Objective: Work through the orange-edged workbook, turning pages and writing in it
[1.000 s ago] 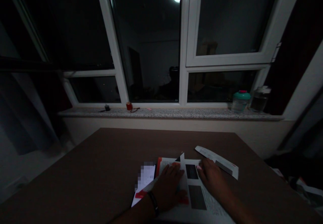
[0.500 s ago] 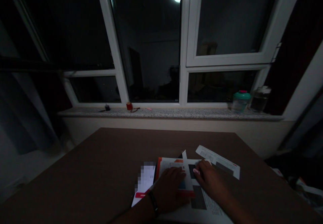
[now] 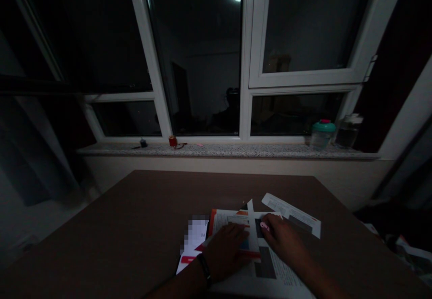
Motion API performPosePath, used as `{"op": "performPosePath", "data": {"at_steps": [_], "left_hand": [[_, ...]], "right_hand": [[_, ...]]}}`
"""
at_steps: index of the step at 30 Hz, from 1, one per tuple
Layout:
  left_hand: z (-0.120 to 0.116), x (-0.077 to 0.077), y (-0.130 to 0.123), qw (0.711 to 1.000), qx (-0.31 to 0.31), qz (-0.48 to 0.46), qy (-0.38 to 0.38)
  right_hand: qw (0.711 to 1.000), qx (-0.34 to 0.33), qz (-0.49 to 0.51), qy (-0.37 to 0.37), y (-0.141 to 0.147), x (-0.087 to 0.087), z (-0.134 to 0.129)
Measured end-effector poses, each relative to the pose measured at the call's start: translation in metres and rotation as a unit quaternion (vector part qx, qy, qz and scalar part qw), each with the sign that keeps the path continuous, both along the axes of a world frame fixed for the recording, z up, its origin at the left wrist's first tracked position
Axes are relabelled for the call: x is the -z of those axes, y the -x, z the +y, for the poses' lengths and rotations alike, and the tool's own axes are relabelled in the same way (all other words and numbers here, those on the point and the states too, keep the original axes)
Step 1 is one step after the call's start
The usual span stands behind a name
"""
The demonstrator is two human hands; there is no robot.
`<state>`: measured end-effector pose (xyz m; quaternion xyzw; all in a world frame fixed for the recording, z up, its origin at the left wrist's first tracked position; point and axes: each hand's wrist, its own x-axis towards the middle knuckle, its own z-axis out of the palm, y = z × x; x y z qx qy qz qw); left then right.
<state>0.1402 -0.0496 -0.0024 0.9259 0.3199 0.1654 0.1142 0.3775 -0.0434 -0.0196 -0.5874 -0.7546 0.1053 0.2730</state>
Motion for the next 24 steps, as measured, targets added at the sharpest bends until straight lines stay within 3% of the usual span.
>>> {"op": "performPosePath", "data": {"at_steps": [6,15,24], "left_hand": [[0.0,0.0,-0.003,1.0,-0.016,-0.005,-0.005],[0.001,0.001,-0.004,0.998,-0.032,-0.046,-0.017],[0.004,0.015,0.001,0.991,-0.069,-0.097,0.056]], "right_hand": [[0.999,-0.006,0.012,0.032,-0.001,-0.004,-0.001],[0.999,-0.026,0.036,0.0,-0.002,-0.001,0.0],[0.995,-0.068,0.077,0.015,0.002,-0.008,-0.006]]}}
